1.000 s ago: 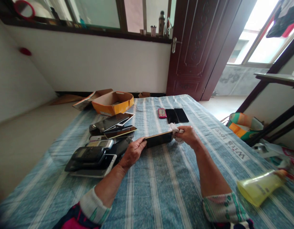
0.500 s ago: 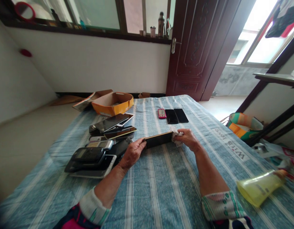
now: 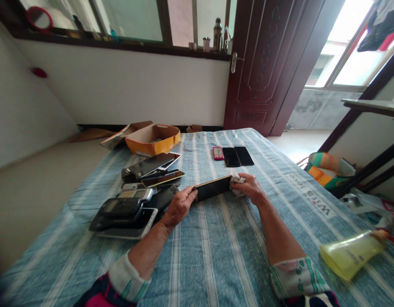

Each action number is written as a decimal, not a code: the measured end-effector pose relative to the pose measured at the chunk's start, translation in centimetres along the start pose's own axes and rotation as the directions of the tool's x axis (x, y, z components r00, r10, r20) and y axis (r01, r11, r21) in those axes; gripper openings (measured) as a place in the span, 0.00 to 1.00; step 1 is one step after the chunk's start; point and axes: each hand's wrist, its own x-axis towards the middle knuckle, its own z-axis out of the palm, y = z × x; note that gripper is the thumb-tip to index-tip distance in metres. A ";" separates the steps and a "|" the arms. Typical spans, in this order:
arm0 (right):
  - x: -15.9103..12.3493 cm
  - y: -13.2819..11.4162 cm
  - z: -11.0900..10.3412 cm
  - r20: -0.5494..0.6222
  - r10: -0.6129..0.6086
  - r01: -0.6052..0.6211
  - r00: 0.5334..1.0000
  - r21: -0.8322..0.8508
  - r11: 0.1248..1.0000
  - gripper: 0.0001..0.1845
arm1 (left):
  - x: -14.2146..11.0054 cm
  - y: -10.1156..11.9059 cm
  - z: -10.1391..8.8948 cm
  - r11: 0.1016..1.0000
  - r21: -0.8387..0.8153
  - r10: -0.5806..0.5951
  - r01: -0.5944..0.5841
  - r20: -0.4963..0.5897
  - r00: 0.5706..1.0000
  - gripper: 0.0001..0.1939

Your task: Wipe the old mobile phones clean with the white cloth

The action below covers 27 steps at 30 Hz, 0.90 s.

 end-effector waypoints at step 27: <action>-5.0 -9.9 0.6 0.130 -0.632 0.578 0.764 -0.573 0.581 0.10 | -0.1 -1.1 1.0 0.984 0.115 0.126 -0.134 0.078 0.989 0.13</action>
